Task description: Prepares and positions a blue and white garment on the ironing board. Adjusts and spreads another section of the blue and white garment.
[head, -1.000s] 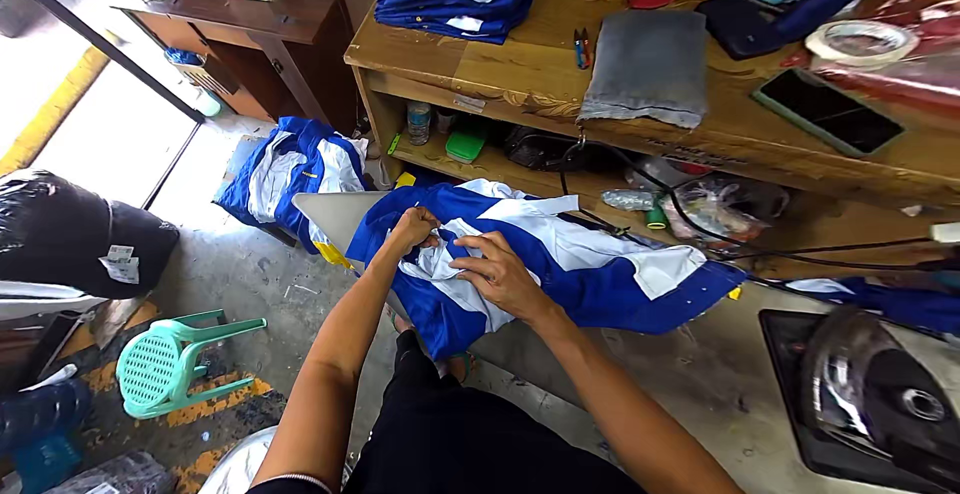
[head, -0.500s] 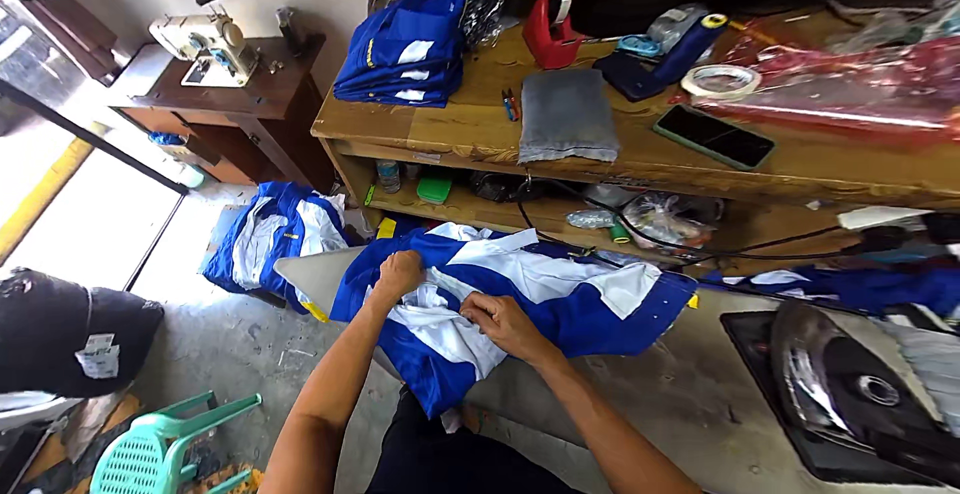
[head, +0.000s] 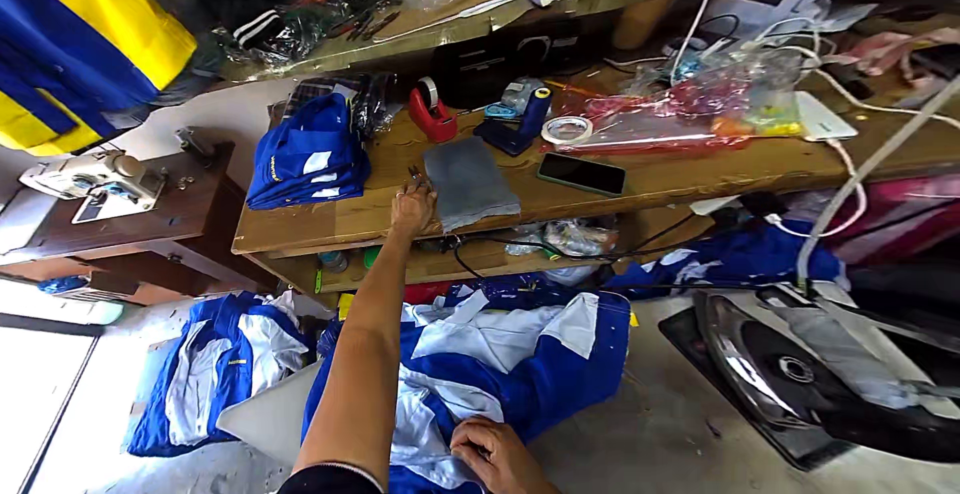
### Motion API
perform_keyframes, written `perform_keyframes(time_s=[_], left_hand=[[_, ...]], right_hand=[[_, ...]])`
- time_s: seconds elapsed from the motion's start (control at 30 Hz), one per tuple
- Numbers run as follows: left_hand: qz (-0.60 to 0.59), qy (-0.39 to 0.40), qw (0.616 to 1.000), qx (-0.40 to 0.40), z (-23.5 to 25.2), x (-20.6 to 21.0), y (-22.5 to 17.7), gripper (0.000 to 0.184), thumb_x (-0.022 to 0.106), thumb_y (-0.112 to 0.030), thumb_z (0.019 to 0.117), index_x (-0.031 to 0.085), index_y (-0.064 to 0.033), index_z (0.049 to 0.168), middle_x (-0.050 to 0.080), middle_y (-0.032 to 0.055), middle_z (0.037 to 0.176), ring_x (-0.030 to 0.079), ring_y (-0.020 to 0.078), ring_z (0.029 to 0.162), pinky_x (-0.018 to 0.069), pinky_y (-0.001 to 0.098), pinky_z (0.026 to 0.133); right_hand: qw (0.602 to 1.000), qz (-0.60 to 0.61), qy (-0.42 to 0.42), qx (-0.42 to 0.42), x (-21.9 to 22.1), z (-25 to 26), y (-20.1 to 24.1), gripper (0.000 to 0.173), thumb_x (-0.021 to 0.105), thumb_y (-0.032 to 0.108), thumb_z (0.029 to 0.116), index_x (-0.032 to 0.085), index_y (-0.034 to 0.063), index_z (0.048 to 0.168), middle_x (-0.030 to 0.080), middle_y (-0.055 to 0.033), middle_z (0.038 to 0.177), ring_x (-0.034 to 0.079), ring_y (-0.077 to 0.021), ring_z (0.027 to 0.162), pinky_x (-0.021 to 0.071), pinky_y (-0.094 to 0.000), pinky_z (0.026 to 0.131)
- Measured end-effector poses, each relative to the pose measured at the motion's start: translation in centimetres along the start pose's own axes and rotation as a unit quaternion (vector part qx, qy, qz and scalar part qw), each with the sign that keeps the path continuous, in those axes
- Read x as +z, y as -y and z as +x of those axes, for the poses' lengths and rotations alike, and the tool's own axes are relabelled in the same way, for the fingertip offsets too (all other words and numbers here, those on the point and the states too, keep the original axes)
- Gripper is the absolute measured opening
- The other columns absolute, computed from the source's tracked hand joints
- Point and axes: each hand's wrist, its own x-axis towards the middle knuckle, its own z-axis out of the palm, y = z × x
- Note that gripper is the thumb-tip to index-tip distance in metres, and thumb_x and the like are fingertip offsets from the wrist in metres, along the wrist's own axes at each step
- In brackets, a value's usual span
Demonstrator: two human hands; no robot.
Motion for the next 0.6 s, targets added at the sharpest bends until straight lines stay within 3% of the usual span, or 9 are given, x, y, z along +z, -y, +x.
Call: perform_keyframes(time_s=[0.07,0.13,0.2,0.3,0.4,0.5,0.53,0.6], left_hand=[[0.021,-0.027,0.999,-0.041,-0.7,-0.7,0.0,0.050,0.054,-0.042,0.1053,0.064,-0.0011,0.132,0.060,0.0207,0.140,0.059,0.0391,0.129,0.0487,0.0559,0.106],[0.060,-0.034,0.994,-0.079,-1.6,-1.4,0.3,0.042,0.055,-0.028,0.1051,0.061,0.0022,0.134,0.058,0.0231,0.139,0.058,0.0394,0.128,0.0504,0.0520,0.104],[0.068,-0.011,0.989,-0.128,-2.8,-2.9,0.3,0.036,0.047,-0.015,0.1078,0.054,0.0031,0.138,0.056,0.0265,0.139,0.057,0.0428,0.129,0.0509,0.0538,0.103],[-0.033,0.028,0.985,-0.167,-6.5,-5.3,1.8,0.037,0.055,-0.013,0.1024,0.053,0.0045,0.135,0.059,0.0302,0.132,0.061,0.0453,0.121,0.0514,0.0585,0.100],[-0.307,0.051,0.940,-0.140,-15.4,-6.6,3.1,0.030,0.050,-0.017,0.1075,0.058,-0.0023,0.133,0.066,0.0207,0.116,0.069,0.0307,0.094,0.0596,0.0494,0.082],[-0.537,0.119,0.825,-0.132,-26.3,-4.9,1.7,0.024,0.043,-0.011,0.1074,0.054,-0.0027,0.127,0.066,0.0084,0.103,0.066,0.0152,0.081,0.0578,0.0333,0.072],[-0.568,0.137,0.801,-0.132,-29.6,-4.1,1.1,0.024,0.043,-0.009,0.1049,0.053,-0.0003,0.125,0.067,0.0082,0.101,0.067,0.0144,0.080,0.0573,0.0316,0.071],[-0.559,0.159,0.804,-0.123,-35.4,-3.0,-0.1,0.028,0.053,-0.011,0.1007,0.052,0.0027,0.126,0.066,0.0051,0.094,0.063,0.0108,0.074,0.0548,0.0278,0.066]], right_hand=[[1.000,-0.006,0.007,0.015,-0.2,0.2,0.1,0.014,0.067,0.013,0.0950,0.077,0.0049,0.095,0.076,-0.0081,0.092,0.073,-0.0174,0.090,0.0589,-0.0342,0.085],[1.000,-0.014,0.011,0.012,-0.2,0.8,0.4,0.015,0.064,0.015,0.0966,0.076,0.0048,0.095,0.075,-0.0087,0.091,0.072,-0.0176,0.089,0.0587,-0.0339,0.084],[1.000,-0.024,0.004,-0.009,-0.3,1.5,0.4,0.017,0.063,0.016,0.0973,0.076,0.0064,0.095,0.074,-0.0067,0.091,0.071,-0.0152,0.090,0.0579,-0.0313,0.085],[0.999,-0.039,0.004,-0.035,-0.3,2.2,0.5,0.018,0.062,0.020,0.0983,0.076,0.0086,0.095,0.074,-0.0041,0.091,0.071,-0.0125,0.088,0.0583,-0.0287,0.084],[0.998,-0.044,0.030,-0.029,-0.9,2.8,1.3,0.018,0.063,0.017,0.0977,0.076,0.0053,0.098,0.074,-0.0096,0.091,0.072,-0.0197,0.084,0.0605,-0.0383,0.080],[0.997,-0.028,0.077,-0.014,-1.4,2.7,1.6,0.020,0.061,0.017,0.1001,0.075,0.0033,0.102,0.075,-0.0119,0.094,0.072,-0.0218,0.085,0.0595,-0.0423,0.081],[0.996,-0.027,0.085,-0.018,-1.5,2.8,1.5,0.021,0.061,0.018,0.1005,0.075,0.0032,0.102,0.075,-0.0115,0.093,0.072,-0.0208,0.085,0.0593,-0.0412,0.081],[0.995,-0.019,0.097,-0.031,-1.5,2.9,1.2,0.022,0.059,0.018,0.1016,0.075,0.0025,0.102,0.075,-0.0111,0.093,0.072,-0.0186,0.085,0.0590,-0.0383,0.082]])
